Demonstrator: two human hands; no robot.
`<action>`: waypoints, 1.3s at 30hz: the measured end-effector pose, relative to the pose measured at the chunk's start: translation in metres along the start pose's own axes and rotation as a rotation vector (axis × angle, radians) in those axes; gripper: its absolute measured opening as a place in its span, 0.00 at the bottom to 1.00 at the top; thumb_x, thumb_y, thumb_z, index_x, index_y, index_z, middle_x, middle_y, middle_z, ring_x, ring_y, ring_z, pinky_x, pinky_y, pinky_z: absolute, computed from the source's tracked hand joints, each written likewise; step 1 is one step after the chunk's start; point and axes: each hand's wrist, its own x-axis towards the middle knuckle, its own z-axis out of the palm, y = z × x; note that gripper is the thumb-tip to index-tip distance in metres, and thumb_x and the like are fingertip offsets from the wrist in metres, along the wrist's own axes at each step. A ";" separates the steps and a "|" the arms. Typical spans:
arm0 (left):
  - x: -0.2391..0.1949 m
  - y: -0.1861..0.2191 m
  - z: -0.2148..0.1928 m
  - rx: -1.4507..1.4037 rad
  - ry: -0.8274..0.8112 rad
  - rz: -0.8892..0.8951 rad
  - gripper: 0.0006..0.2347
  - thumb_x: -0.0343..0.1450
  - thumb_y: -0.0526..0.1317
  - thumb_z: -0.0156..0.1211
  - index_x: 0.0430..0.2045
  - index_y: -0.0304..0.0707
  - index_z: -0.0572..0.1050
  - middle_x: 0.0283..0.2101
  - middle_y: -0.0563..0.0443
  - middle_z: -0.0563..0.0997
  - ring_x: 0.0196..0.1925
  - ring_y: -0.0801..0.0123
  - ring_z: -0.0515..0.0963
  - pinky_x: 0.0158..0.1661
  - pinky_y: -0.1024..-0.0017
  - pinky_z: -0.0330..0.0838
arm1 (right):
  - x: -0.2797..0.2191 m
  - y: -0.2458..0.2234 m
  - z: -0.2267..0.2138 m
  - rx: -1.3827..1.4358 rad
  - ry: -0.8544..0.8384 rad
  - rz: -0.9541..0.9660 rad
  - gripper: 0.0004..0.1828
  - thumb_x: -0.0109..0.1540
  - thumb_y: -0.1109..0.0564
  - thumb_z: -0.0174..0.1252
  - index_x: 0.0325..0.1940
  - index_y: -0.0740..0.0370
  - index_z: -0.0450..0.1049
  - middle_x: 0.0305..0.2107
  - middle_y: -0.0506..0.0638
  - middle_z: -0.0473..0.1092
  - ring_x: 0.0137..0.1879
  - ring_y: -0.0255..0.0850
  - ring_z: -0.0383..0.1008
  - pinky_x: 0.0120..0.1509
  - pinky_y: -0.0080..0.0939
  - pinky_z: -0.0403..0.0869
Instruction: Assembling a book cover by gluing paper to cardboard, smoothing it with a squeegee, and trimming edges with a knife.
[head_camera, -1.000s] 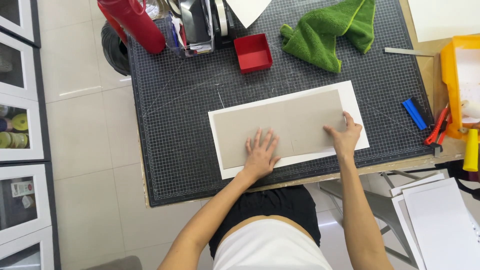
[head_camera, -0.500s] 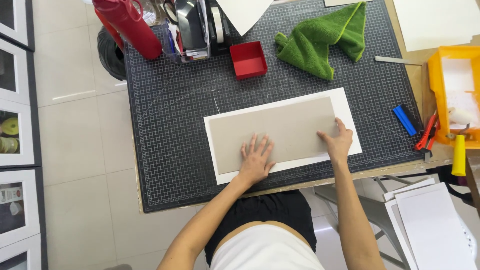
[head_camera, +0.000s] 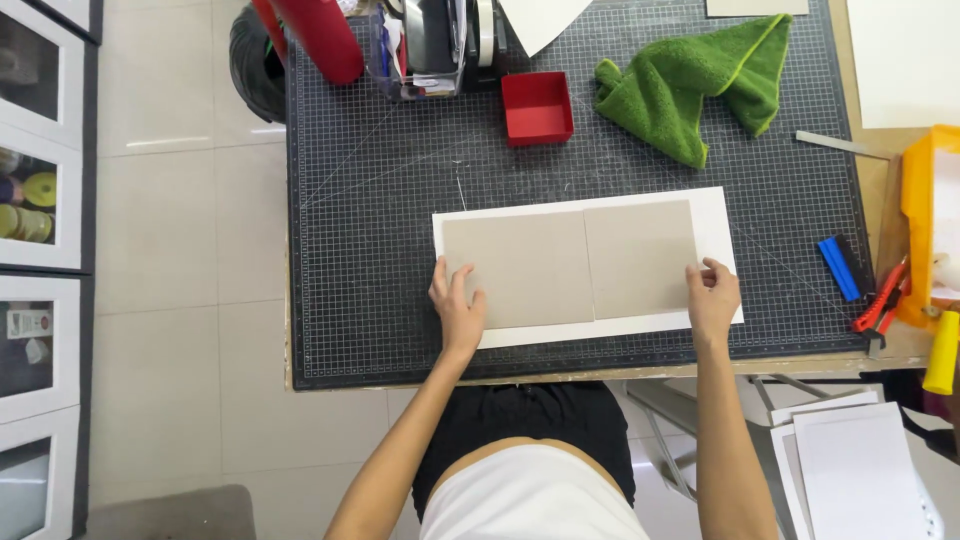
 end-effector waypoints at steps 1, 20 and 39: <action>-0.002 -0.001 -0.001 -0.001 -0.007 -0.002 0.19 0.67 0.33 0.60 0.54 0.48 0.71 0.72 0.40 0.50 0.71 0.39 0.52 0.59 0.43 0.58 | -0.003 -0.007 -0.003 0.001 -0.027 0.003 0.24 0.67 0.52 0.64 0.60 0.71 0.72 0.42 0.64 0.69 0.50 0.56 0.73 0.52 0.54 0.73; -0.023 0.058 0.010 0.363 -0.123 0.195 0.27 0.66 0.39 0.59 0.63 0.40 0.64 0.72 0.25 0.42 0.73 0.32 0.44 0.62 0.40 0.51 | 0.024 0.025 -0.006 -0.177 0.099 0.181 0.22 0.62 0.47 0.68 0.54 0.62 0.75 0.41 0.55 0.67 0.49 0.55 0.72 0.53 0.63 0.68; -0.023 0.025 0.090 0.624 -0.246 0.891 0.23 0.76 0.50 0.40 0.68 0.52 0.58 0.74 0.52 0.56 0.75 0.54 0.53 0.62 0.43 0.49 | 0.010 0.035 -0.023 0.110 -0.021 0.278 0.12 0.59 0.59 0.58 0.46 0.60 0.80 0.32 0.54 0.76 0.41 0.40 0.75 0.44 0.38 0.72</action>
